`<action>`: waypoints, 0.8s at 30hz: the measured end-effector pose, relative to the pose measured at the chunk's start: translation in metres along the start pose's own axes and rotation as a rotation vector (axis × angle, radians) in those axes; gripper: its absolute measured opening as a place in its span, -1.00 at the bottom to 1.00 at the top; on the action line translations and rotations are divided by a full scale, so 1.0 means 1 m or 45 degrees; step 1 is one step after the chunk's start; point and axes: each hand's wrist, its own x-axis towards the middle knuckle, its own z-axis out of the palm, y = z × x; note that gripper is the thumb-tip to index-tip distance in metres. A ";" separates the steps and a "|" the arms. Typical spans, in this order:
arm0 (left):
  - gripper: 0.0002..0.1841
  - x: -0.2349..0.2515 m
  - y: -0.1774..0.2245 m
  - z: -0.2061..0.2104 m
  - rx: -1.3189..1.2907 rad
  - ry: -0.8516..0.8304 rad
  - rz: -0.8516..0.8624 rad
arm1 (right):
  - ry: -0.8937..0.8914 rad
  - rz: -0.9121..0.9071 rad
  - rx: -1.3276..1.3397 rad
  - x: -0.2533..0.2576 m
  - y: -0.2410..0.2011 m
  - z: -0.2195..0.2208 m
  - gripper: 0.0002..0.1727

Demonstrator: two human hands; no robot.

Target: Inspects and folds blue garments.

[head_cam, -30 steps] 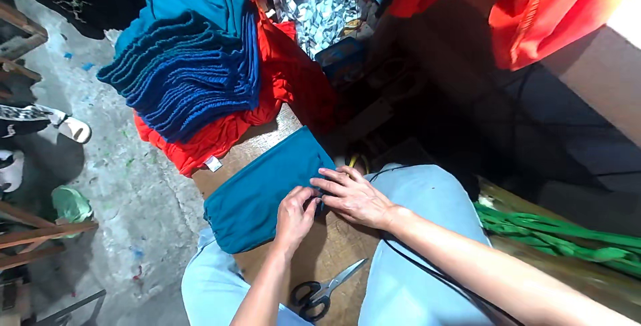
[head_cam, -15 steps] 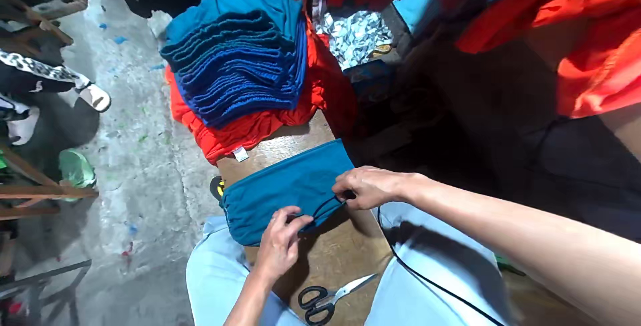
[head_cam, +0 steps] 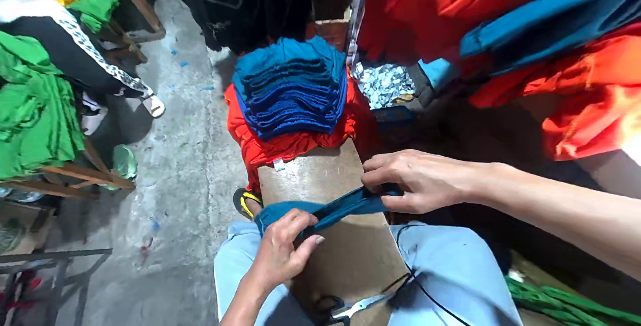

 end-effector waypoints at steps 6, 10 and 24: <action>-0.72 0.009 0.057 -0.045 -0.221 0.033 0.132 | 0.272 -0.047 -0.141 -0.026 -0.055 -0.036 -0.82; -0.79 0.006 0.092 -0.061 -0.404 0.009 0.210 | 0.429 -0.034 -0.042 -0.048 -0.091 -0.055 -0.88; -0.88 -0.014 0.165 -0.082 -0.441 0.041 0.326 | 0.693 -0.083 0.434 -0.093 -0.157 -0.056 -0.86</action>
